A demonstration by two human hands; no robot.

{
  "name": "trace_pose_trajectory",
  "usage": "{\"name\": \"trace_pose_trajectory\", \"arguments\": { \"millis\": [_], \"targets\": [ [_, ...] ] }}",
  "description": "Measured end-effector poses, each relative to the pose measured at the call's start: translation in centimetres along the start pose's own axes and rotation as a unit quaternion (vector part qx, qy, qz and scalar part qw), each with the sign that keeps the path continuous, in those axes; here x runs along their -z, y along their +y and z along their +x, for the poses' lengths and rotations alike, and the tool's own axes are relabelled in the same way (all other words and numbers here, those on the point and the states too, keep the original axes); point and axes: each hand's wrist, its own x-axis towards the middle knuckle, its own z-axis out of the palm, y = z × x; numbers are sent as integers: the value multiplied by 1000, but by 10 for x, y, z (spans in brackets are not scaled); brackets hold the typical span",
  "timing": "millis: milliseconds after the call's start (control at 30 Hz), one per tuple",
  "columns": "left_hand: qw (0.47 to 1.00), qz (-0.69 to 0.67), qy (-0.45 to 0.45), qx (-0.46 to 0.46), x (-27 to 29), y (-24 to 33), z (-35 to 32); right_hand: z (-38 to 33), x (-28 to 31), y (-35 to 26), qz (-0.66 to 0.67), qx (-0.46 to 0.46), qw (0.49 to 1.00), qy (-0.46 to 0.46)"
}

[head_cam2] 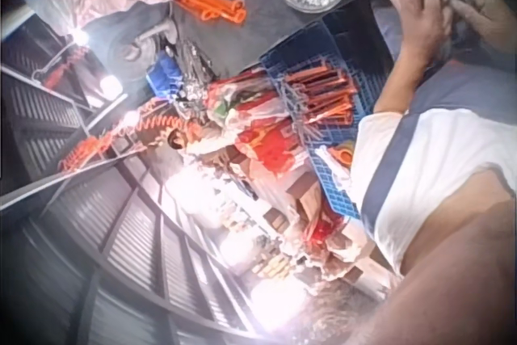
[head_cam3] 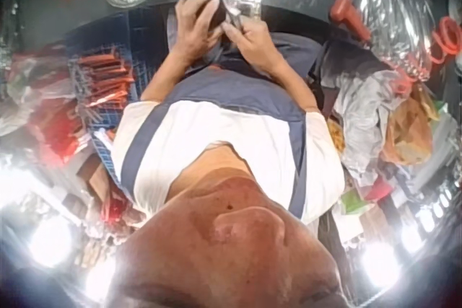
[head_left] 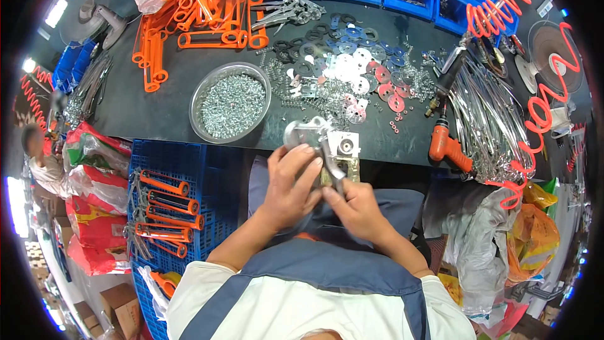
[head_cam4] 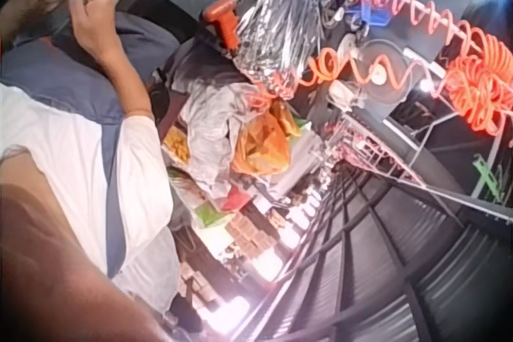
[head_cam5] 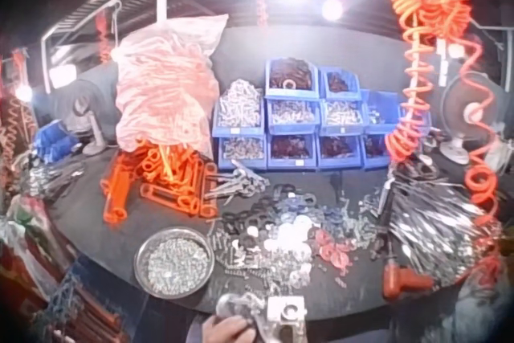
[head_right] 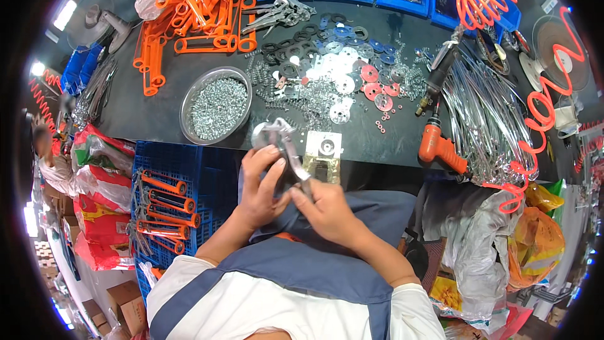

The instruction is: The recorder is assembling the mechanical components of caulking guns, including the housing, metal plates, and pins, using pneumatic and manual tools.

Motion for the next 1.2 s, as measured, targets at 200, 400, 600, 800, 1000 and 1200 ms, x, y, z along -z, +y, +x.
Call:
{"name": "trace_pose_trajectory", "arguments": {
  "millis": [200,400,600,800,1000,1200],
  "targets": [
    [919,-294,46,258,-14,-1,-6,27,39,14,58,-58,996,-30],
    [730,-552,-141,377,-14,22,8,106,107,103,-483,94,840,229],
    [682,-618,-76,384,-9,24,9,113,100,105,-545,83,812,192],
    [663,-642,-115,368,-29,39,29,28,87,39,169,45,962,211],
    [644,-670,-133,344,-45,43,29,-11,57,24,103,197,938,264],
    [821,-471,-88,311,-51,48,22,-9,47,32,-50,229,928,289]
  ]
}}
